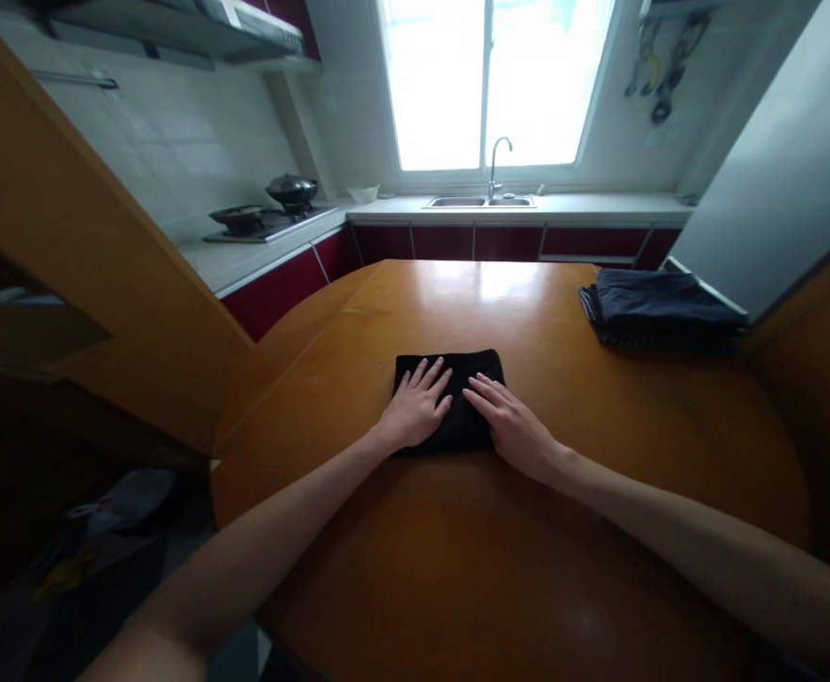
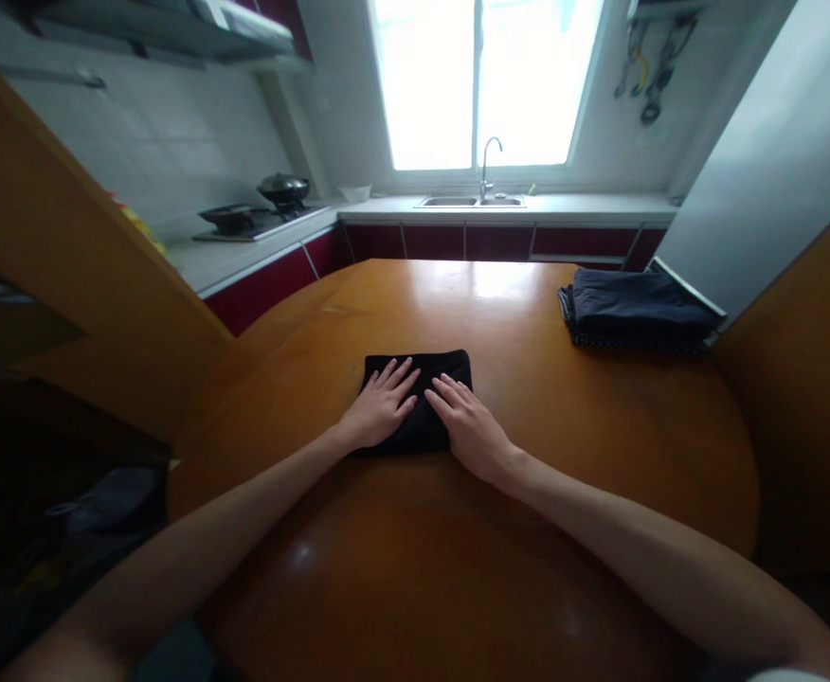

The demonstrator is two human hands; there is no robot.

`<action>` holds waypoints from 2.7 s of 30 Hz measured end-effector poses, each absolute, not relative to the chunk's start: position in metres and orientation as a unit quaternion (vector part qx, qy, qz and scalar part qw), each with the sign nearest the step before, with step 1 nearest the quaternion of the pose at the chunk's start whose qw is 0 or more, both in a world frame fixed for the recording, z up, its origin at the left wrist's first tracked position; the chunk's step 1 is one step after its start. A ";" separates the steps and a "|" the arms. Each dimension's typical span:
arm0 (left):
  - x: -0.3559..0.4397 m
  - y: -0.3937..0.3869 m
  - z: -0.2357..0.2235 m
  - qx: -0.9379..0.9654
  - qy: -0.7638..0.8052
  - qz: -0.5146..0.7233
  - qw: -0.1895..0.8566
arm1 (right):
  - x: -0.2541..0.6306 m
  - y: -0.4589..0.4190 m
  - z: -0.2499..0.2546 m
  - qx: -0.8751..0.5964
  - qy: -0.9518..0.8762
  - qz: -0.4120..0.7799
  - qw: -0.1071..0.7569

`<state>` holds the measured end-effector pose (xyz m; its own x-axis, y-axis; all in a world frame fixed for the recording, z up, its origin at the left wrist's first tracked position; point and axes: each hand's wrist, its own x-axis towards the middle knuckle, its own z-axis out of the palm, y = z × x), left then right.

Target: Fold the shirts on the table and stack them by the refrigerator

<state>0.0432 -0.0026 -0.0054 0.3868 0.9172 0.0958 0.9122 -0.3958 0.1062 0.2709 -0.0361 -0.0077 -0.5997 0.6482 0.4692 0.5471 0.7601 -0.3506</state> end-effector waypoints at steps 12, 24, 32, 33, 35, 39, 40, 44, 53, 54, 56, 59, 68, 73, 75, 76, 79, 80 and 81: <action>0.043 -0.002 -0.007 0.830 0.552 0.075 0.017 | 0.288 -0.052 -0.027 -0.409 -0.867 0.067 0.277; 0.044 -0.003 -0.005 0.831 0.551 0.072 0.023 | 0.308 -0.061 -0.007 -0.384 -0.913 0.006 0.136; 0.044 -0.003 -0.004 0.830 0.550 0.085 0.042 | 0.350 -0.067 -0.018 -0.396 -0.861 0.181 0.263; 0.043 -0.001 -0.002 0.829 0.550 0.085 0.053 | 0.352 -0.062 -0.019 -0.417 -0.831 0.202 0.308; 0.042 0.002 0.003 0.827 0.550 0.085 0.080 | 0.350 -0.045 -0.018 -0.465 -0.767 0.222 0.383; 0.042 0.011 0.011 0.818 0.558 0.112 0.078 | 0.316 -0.001 -0.009 -0.486 -0.749 0.203 0.402; 0.043 0.012 0.011 0.818 0.560 0.114 0.066 | 0.304 0.009 -0.006 -0.479 -0.764 0.190 0.388; 0.043 0.014 0.003 0.819 0.566 0.089 0.032 | 0.260 0.038 -0.003 -0.485 -0.813 0.155 0.283; 0.025 0.020 -0.010 0.747 0.648 0.126 0.075 | 0.289 0.057 -0.029 -0.585 -0.776 0.137 0.192; 0.020 0.024 -0.011 0.729 0.663 0.140 0.094 | 0.297 0.059 -0.032 -0.591 -0.772 0.126 0.198; 0.006 0.034 -0.010 0.686 0.685 0.192 0.150 | 0.308 0.061 -0.036 -0.594 -0.765 0.117 0.222; -0.017 0.047 -0.002 0.617 0.699 0.285 0.220 | 0.315 0.063 -0.037 -0.598 -0.733 0.146 0.292; -0.056 0.024 0.039 0.538 0.632 0.293 0.476 | 0.304 0.044 -0.007 -0.633 -0.666 0.196 0.343; -0.054 0.016 0.044 0.513 0.594 0.271 0.558 | 0.291 0.028 0.001 -0.639 -0.675 0.257 0.266; -0.050 0.015 0.045 0.523 0.625 0.252 0.521 | 0.286 0.027 0.002 -0.643 -0.663 0.283 0.259; -0.049 0.015 0.045 0.530 0.639 0.241 0.502 | 0.285 0.027 0.003 -0.647 -0.655 0.298 0.253; -0.044 0.013 0.047 0.529 0.652 0.238 0.488 | 0.282 0.029 0.006 -0.653 -0.629 0.353 0.230; -0.043 0.013 0.048 0.520 0.647 0.247 0.500 | 0.281 0.029 0.008 -0.651 -0.621 0.373 0.228; -0.042 0.012 0.048 0.512 0.640 0.257 0.513 | 0.281 0.028 0.010 -0.645 -0.615 0.390 0.232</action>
